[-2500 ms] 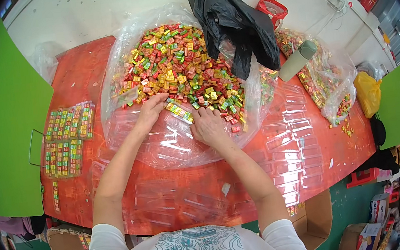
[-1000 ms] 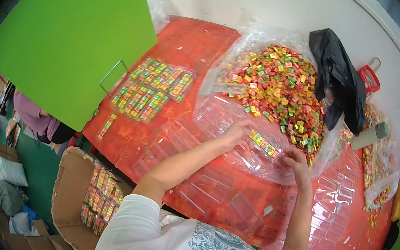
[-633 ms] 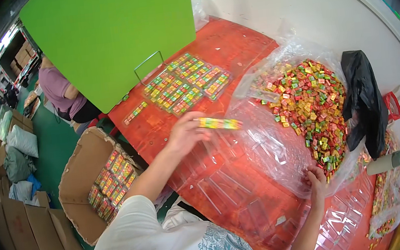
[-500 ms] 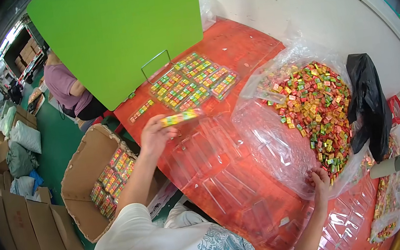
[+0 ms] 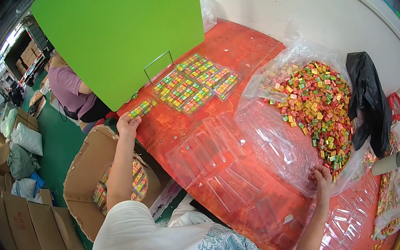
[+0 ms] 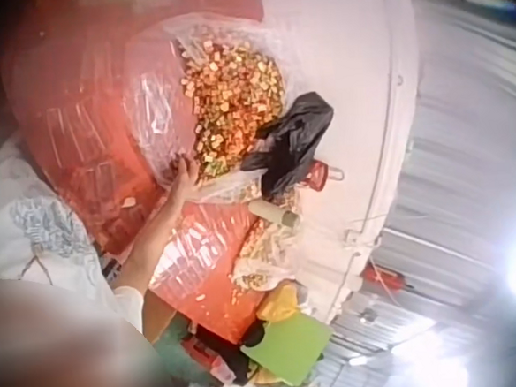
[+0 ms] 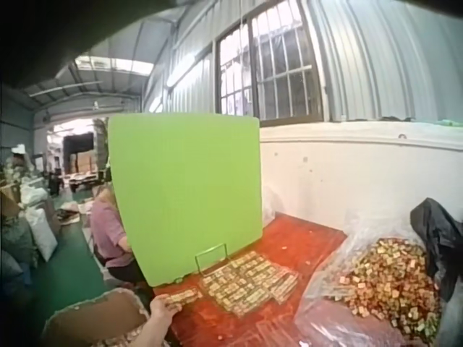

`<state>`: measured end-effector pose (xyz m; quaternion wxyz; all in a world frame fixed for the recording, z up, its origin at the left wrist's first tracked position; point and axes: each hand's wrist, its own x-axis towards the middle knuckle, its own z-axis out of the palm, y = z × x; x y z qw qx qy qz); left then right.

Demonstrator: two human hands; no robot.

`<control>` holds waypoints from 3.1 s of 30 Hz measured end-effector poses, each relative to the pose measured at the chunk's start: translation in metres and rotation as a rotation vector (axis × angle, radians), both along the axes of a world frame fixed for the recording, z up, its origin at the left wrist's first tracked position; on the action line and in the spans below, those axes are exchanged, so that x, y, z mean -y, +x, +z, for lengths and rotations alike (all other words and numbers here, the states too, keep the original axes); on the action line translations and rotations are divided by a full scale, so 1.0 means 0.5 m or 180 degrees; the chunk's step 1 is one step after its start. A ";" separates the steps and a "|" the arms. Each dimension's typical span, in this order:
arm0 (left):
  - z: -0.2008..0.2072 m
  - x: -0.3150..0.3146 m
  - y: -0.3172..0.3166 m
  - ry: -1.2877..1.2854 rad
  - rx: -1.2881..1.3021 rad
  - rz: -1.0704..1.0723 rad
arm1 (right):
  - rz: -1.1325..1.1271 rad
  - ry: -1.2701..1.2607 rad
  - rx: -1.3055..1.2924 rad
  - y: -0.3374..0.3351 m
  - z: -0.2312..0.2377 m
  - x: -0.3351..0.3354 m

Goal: Picking small colorful toy parts from a large pile and arranging them into grid-like plastic trays for packaging.

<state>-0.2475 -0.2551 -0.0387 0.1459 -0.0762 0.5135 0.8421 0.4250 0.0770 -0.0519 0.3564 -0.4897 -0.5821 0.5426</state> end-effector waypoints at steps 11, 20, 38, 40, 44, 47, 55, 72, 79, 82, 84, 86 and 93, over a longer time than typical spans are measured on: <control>-0.037 0.036 -0.100 -0.1470 -0.0341 -0.0429 | 0.0482 0.0218 0.0382 -0.040 0.030 -0.002; -0.032 0.030 -0.055 -0.2398 -0.0792 -0.0810 | 0.0182 0.2052 0.2241 -0.051 0.024 0.051; 0.083 -0.413 0.597 -0.1489 -0.5940 -0.2947 | -0.0004 0.3002 0.3231 -0.233 0.040 0.021; 0.058 -0.468 0.647 -0.2066 -0.6006 -0.3385 | -0.0120 0.2935 0.3386 -0.247 0.026 0.016; 0.015 -0.502 0.672 -0.2157 -0.6342 -0.3559 | -0.0067 0.2698 0.3078 -0.224 0.023 0.002; 0.021 -0.489 0.678 -0.2135 -0.6640 -0.3703 | -0.0187 0.2658 0.3362 -0.178 0.040 -0.016; 0.060 -0.601 0.684 -0.1460 -0.6103 -0.3632 | -0.0126 0.2870 0.3413 -0.193 0.072 -0.096; 0.034 -0.669 0.730 -0.2018 -0.6642 -0.3181 | -0.0283 0.3111 0.2830 -0.223 0.079 -0.128; 0.015 -0.739 0.742 -0.2325 -0.6289 -0.3582 | 0.0183 0.2667 0.3003 -0.248 0.048 -0.096; 0.037 -0.716 0.731 -0.1271 -0.5607 -0.3711 | 0.0019 0.2826 0.2738 -0.222 0.060 -0.059; 0.037 -0.710 0.706 -0.1231 -0.5471 -0.3688 | 0.0161 0.2862 0.2906 -0.210 0.080 -0.021; 0.036 -0.707 0.681 -0.1378 -0.5349 -0.3653 | 0.0219 0.3101 0.3133 -0.206 0.065 0.004; 0.054 -0.690 0.677 -0.2697 -0.5582 -0.3848 | 0.0868 0.2890 0.2896 -0.240 0.072 0.018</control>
